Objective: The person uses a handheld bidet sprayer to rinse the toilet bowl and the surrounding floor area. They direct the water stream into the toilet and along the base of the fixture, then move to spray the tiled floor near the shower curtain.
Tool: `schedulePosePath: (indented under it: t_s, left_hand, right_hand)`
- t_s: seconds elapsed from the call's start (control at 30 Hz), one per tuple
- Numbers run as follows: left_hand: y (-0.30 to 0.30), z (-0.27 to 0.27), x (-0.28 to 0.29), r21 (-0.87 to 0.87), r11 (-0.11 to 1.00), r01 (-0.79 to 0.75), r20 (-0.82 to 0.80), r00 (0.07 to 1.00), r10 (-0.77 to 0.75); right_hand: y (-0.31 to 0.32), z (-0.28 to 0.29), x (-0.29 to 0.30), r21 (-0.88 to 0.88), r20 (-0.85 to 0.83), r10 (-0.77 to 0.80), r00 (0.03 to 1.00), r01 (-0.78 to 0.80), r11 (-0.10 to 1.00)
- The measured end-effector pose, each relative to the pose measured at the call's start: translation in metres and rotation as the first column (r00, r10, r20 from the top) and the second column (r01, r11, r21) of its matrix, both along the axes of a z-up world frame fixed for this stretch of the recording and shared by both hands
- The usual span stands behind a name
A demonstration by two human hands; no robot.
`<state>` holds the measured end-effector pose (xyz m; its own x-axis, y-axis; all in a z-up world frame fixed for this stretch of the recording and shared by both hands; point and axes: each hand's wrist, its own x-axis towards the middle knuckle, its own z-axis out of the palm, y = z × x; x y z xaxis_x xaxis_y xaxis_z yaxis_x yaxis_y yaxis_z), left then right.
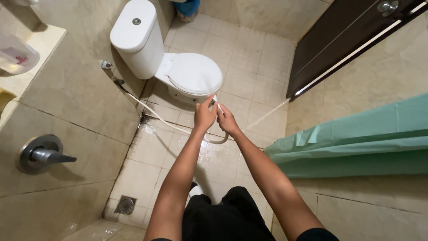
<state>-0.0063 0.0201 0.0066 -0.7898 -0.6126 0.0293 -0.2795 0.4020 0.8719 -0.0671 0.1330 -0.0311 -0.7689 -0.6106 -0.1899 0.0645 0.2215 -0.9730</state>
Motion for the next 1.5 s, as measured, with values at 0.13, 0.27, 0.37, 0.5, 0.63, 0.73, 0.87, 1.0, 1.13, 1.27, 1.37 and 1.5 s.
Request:
schedulePosePath:
  t_s: [0.13,0.27,0.37,0.5,0.63,0.73,0.87,1.0,1.13,1.27,1.37,1.5]
  left_hand:
    - [-0.002,0.002,0.001,-0.017,1.000,-0.010,-0.087,0.996,0.009]
    - [-0.002,-0.003,0.009,-0.001,1.000,-0.008,-0.004,1.000,0.008]
    - [-0.001,-0.006,0.020,0.012,1.000,0.008,0.043,0.999,-0.008]
    - [-0.002,-0.010,0.024,0.007,0.999,0.034,0.089,0.995,-0.035]
    - [-0.005,0.001,0.021,-0.011,0.999,0.041,0.066,0.997,-0.040]
    - [-0.003,0.007,0.018,-0.001,1.000,0.025,0.036,0.999,-0.025]
    - [-0.002,0.007,0.018,-0.025,0.999,0.025,0.044,0.999,-0.023]
    - [-0.002,-0.001,0.022,-0.014,0.999,0.030,0.055,0.998,-0.029]
    - [-0.009,0.001,0.028,-0.023,1.000,0.008,0.043,0.999,-0.007]
    - [-0.021,0.010,0.037,-0.027,0.999,-0.038,0.052,0.998,0.039]
    - [-0.029,0.017,0.050,-0.009,0.996,-0.085,0.112,0.990,0.086]
    - [-0.039,0.006,0.073,-0.035,0.992,-0.125,0.044,0.991,0.127]
  right_hand:
    - [-0.002,0.015,0.003,0.016,0.006,0.004,1.000,-0.004,1.000]
    - [0.000,0.017,0.014,0.077,0.071,-0.009,0.997,0.003,0.997]
    - [0.006,-0.020,0.016,0.060,0.076,0.005,0.997,-0.010,0.998]
    - [0.008,-0.029,0.017,0.038,0.068,0.024,0.997,-0.027,0.999]
    - [0.003,0.012,0.021,0.117,0.073,-0.013,0.997,0.004,0.993]
    - [0.002,0.011,0.016,0.058,0.002,-0.001,1.000,0.001,0.998]
    - [0.004,0.017,0.019,0.069,0.041,-0.006,0.999,0.004,0.998]
    - [0.006,0.009,0.021,0.103,0.077,0.001,0.997,-0.009,0.995]
    - [-0.002,0.015,0.022,0.102,0.024,0.038,0.999,-0.040,0.994]
    - [-0.019,0.027,0.026,0.090,0.019,0.070,0.997,-0.072,0.993]
    - [-0.029,0.023,0.030,0.069,0.000,0.117,0.993,-0.116,0.991]
    - [-0.041,0.016,0.044,0.097,0.004,0.190,0.982,-0.189,0.977]
